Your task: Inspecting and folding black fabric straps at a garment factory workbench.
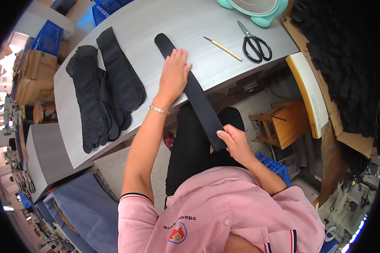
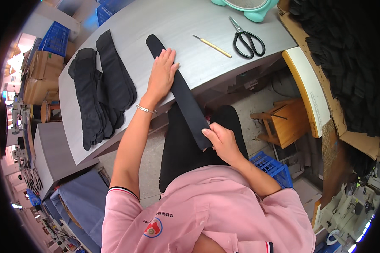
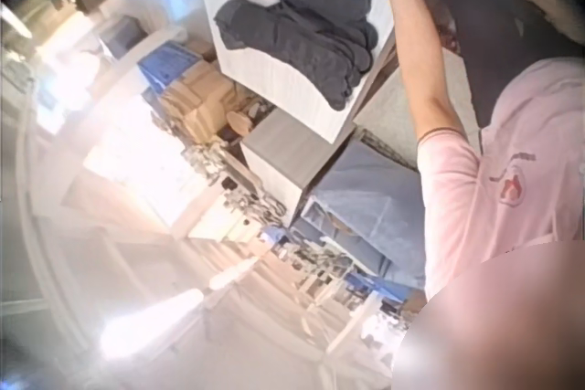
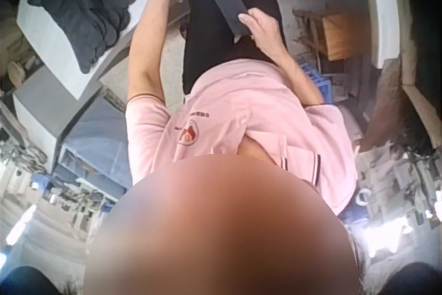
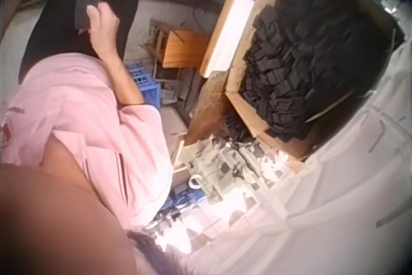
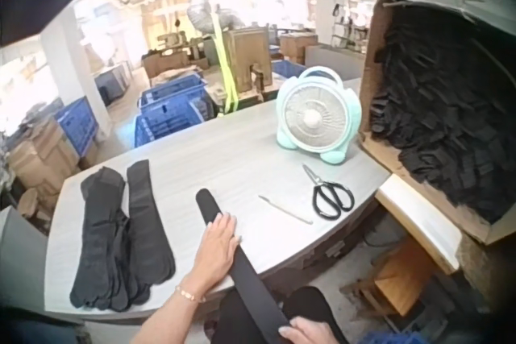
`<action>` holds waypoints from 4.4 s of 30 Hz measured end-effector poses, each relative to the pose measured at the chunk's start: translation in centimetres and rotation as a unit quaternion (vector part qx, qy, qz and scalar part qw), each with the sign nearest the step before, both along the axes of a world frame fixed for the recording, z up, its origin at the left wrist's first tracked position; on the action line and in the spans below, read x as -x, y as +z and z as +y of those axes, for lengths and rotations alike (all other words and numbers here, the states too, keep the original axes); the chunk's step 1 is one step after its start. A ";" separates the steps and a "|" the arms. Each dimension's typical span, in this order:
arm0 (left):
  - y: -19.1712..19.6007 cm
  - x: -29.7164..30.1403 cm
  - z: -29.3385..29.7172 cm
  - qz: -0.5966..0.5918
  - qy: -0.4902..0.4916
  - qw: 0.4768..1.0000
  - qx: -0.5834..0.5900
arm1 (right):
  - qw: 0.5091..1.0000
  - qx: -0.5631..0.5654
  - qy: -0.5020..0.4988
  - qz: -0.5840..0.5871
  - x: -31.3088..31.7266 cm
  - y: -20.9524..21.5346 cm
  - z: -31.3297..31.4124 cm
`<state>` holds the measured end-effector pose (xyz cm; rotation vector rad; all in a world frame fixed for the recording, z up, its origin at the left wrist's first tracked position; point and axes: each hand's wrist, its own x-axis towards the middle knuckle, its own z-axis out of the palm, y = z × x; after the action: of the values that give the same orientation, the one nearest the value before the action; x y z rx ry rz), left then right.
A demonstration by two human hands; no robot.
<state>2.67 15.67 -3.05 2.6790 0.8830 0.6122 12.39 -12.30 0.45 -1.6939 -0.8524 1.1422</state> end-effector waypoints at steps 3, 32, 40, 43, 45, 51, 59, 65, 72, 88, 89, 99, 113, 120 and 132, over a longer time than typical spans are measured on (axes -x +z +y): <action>-0.2 -0.4 2.1 -0.010 0.005 1.000 0.006 | 0.999 0.018 0.014 -0.025 -0.7 0.1 -1.9; 8.9 2.9 -15.3 -0.507 0.078 0.600 0.614 | 0.929 -0.283 -0.042 -0.235 -2.0 8.9 3.6; 12.0 5.9 -18.8 -0.489 0.027 0.645 0.586 | 0.964 -0.224 0.093 0.106 -1.7 10.4 4.2; 11.7 6.1 -18.5 -0.484 0.009 0.634 0.603 | 0.966 -0.227 0.113 0.053 -1.6 11.1 3.5; 10.7 6.0 -17.5 -0.484 0.010 0.632 0.605 | 0.967 -0.230 0.113 0.012 -0.9 12.0 3.2; 13.1 6.7 -18.4 -0.512 -0.054 0.636 0.574 | 0.954 -0.195 0.177 0.141 -1.2 13.3 4.7; 10.8 8.0 -17.9 -0.582 -0.043 0.574 0.575 | 0.945 -0.292 0.080 -0.124 1.4 11.6 3.5; 11.3 8.0 -19.1 -0.538 0.032 0.601 0.590 | 0.929 -0.283 0.068 -0.230 1.9 10.5 3.0; 10.1 8.5 -18.2 -0.509 0.000 0.616 0.601 | 0.909 -0.320 0.066 -0.258 1.9 9.0 3.1; 5.5 4.9 -9.5 -0.451 0.174 0.707 0.516 | 0.978 0.035 0.167 0.123 -1.2 4.9 5.6; 5.6 4.4 -7.8 -0.465 0.182 0.698 0.513 | 0.975 0.044 0.168 0.140 -1.4 4.4 5.4; 2.9 1.5 0.5 -0.233 0.134 0.949 -0.164 | 0.972 0.072 0.103 0.197 -2.2 -0.8 6.5; -1.7 -0.9 2.1 0.050 0.060 0.996 -0.050 | 0.959 0.024 0.139 0.247 -2.3 -2.4 5.2; -2.1 -0.7 2.4 0.051 0.058 0.995 -0.061 | 0.958 0.039 0.137 0.250 -1.2 -1.8 -2.4; -0.7 0.3 -3.1 -0.115 0.128 0.985 0.021 | 0.991 0.024 0.107 0.080 -1.2 -1.9 -5.1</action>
<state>2.37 12.60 -3.80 2.4112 1.1669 0.9267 13.55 -17.45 -1.48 -1.5515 -0.9282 1.4336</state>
